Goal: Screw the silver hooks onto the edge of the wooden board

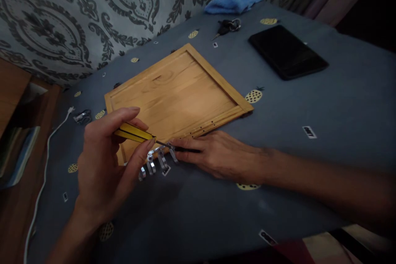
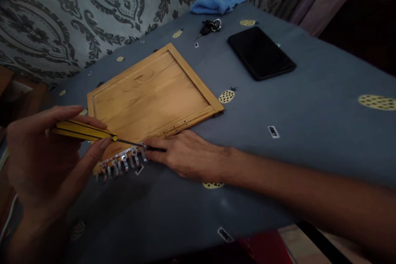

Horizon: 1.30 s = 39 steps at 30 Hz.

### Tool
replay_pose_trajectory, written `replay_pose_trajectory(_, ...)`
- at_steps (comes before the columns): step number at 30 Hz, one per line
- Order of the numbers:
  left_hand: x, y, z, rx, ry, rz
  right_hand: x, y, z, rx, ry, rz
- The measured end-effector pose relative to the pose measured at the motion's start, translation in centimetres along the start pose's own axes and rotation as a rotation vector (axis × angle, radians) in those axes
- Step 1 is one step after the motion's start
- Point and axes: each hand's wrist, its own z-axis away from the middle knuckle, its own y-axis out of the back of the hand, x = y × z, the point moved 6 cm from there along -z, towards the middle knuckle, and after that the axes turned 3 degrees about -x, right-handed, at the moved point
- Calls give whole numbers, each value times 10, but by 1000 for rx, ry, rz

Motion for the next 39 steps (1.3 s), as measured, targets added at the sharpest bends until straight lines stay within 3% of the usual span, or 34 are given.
replay_pose_trajectory(10, 12, 7, -8, 45, -65, 57, 0, -1, 0, -4, 5, 0)
replay_pose_trajectory(15, 7, 3, -5, 3, -24, 15, -1, 1, 0, -2, 4, 11)
replay_pose_trajectory(23, 1, 1, -1, -13, -66, -22, 1, -2, 1, 3, 0, 0)
replay_pose_trajectory(39, 1, -1, 1, -20, -36, -3, 1, -1, 1, 9, 9, 1)
